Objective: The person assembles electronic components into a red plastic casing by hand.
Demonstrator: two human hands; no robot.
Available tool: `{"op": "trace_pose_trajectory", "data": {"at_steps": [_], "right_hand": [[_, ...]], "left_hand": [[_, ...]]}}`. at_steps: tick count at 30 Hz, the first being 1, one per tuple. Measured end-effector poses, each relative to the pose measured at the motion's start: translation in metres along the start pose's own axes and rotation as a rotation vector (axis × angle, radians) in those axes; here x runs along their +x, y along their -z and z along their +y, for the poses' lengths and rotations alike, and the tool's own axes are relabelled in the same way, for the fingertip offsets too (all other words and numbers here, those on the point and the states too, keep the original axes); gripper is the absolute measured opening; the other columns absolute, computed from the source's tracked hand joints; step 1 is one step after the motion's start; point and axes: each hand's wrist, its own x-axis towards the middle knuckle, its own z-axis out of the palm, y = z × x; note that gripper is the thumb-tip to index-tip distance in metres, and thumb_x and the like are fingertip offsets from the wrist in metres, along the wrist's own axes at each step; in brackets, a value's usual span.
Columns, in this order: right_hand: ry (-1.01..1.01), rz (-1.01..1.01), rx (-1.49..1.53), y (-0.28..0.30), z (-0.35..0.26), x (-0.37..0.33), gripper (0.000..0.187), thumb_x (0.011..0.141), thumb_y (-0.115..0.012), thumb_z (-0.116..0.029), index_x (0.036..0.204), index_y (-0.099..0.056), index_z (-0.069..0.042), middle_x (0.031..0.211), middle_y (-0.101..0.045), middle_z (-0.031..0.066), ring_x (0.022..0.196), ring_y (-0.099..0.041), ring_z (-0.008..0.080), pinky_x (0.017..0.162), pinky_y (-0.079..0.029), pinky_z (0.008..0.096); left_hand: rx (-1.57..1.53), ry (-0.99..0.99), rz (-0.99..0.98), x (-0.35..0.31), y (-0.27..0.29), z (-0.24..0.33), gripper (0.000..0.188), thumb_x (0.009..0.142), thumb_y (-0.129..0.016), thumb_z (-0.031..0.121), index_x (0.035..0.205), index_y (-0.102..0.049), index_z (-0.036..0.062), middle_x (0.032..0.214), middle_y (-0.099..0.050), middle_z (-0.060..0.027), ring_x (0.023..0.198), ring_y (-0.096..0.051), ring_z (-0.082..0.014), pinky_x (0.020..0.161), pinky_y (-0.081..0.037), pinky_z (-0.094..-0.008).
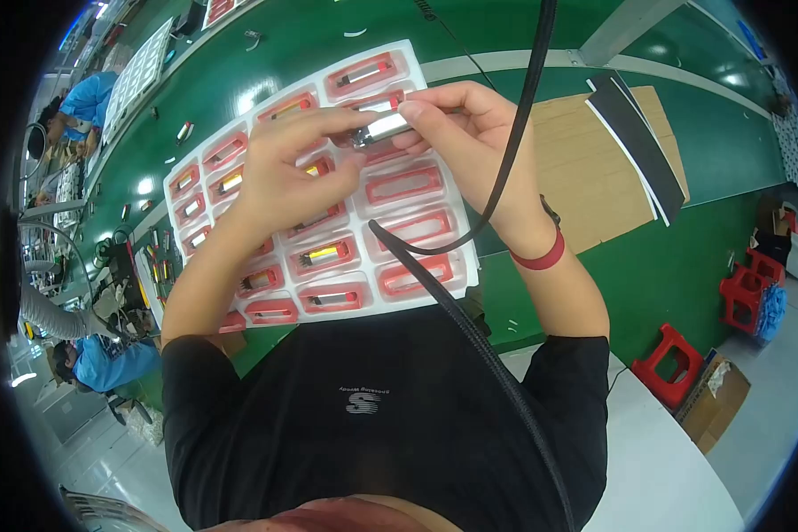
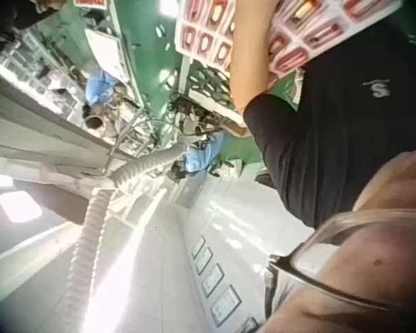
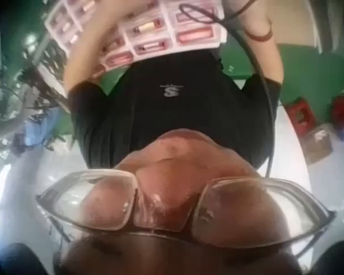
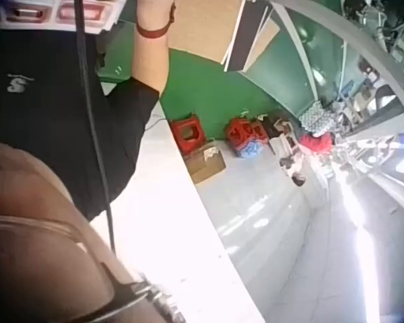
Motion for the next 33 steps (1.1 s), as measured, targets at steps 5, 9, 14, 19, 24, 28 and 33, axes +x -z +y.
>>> {"op": "trace_pose_trajectory", "data": {"at_steps": [5,9,14,19,24,28,33], "right_hand": [[-0.041,-0.002,0.038,0.001,-0.002,0.000,0.016,0.099,-0.068,-0.007,0.110,-0.069,0.005,0.100,-0.075,0.0121,0.088,-0.075,0.0177,0.080,-0.061,0.0274],[-0.037,0.001,0.049,0.001,-0.002,-0.001,0.017,0.100,-0.068,-0.008,0.110,-0.068,0.005,0.100,-0.075,0.0120,0.088,-0.075,0.0177,0.080,-0.061,0.0272],[-0.005,-0.019,0.067,0.001,0.004,-0.007,0.015,0.096,-0.071,-0.001,0.109,-0.068,0.004,0.099,-0.075,0.0118,0.087,-0.075,0.0169,0.080,-0.060,0.0268],[0.211,0.047,-0.170,0.018,0.000,0.002,0.016,0.094,-0.072,0.001,0.109,-0.068,0.005,0.097,-0.075,0.0108,0.089,-0.074,0.0154,0.079,-0.059,0.0250],[0.155,0.100,-0.171,0.029,-0.009,0.006,0.018,0.094,-0.070,0.001,0.110,-0.066,0.008,0.095,-0.074,0.0132,0.089,-0.075,0.0182,0.081,-0.061,0.0279],[0.101,0.078,0.089,0.029,-0.007,0.003,0.019,0.096,-0.065,0.002,0.115,-0.064,0.007,0.100,-0.073,0.0166,0.090,-0.075,0.0224,0.083,-0.062,0.0319],[-0.076,-0.044,0.289,0.022,-0.013,0.007,0.020,0.097,-0.065,0.000,0.116,-0.064,0.006,0.102,-0.073,0.0148,0.091,-0.074,0.0223,0.084,-0.060,0.0314]], "left_hand": [[0.044,-0.066,0.041,-0.001,-0.002,-0.003,0.033,0.079,-0.073,0.000,0.112,-0.076,0.0026,0.100,-0.078,-0.0130,0.083,-0.076,-0.0198,0.073,-0.058,-0.0290],[0.097,-0.127,0.074,0.001,-0.006,-0.005,0.032,0.079,-0.072,-0.001,0.111,-0.076,0.0025,0.098,-0.078,-0.0124,0.081,-0.076,-0.0199,0.070,-0.058,-0.0292],[0.112,0.019,0.098,0.002,-0.013,-0.008,0.026,0.081,-0.073,0.003,0.107,-0.073,0.0012,0.094,-0.075,-0.0119,0.081,-0.072,-0.0202,0.074,-0.058,-0.0329],[-0.001,0.211,-0.046,0.016,-0.010,0.002,0.029,0.086,-0.074,0.014,0.113,-0.068,0.0070,0.111,-0.069,-0.0127,0.103,-0.067,-0.0238,0.090,-0.054,-0.0380],[0.434,0.028,-0.316,0.008,-0.025,-0.021,0.024,0.085,-0.075,0.013,0.107,-0.068,0.0038,0.107,-0.066,-0.0128,0.097,-0.066,-0.0316,0.085,-0.055,-0.0412],[0.335,0.041,-0.253,0.010,-0.012,-0.012,0.031,0.089,-0.069,0.004,0.119,-0.064,0.0025,0.107,-0.065,-0.0104,0.090,-0.067,-0.0246,0.081,-0.055,-0.0355],[-0.633,0.412,-0.036,-0.007,0.015,-0.006,0.058,0.092,-0.062,-0.009,0.148,-0.050,0.0021,0.137,-0.061,-0.0119,0.115,-0.067,-0.0164,0.097,-0.056,-0.0330]]}}
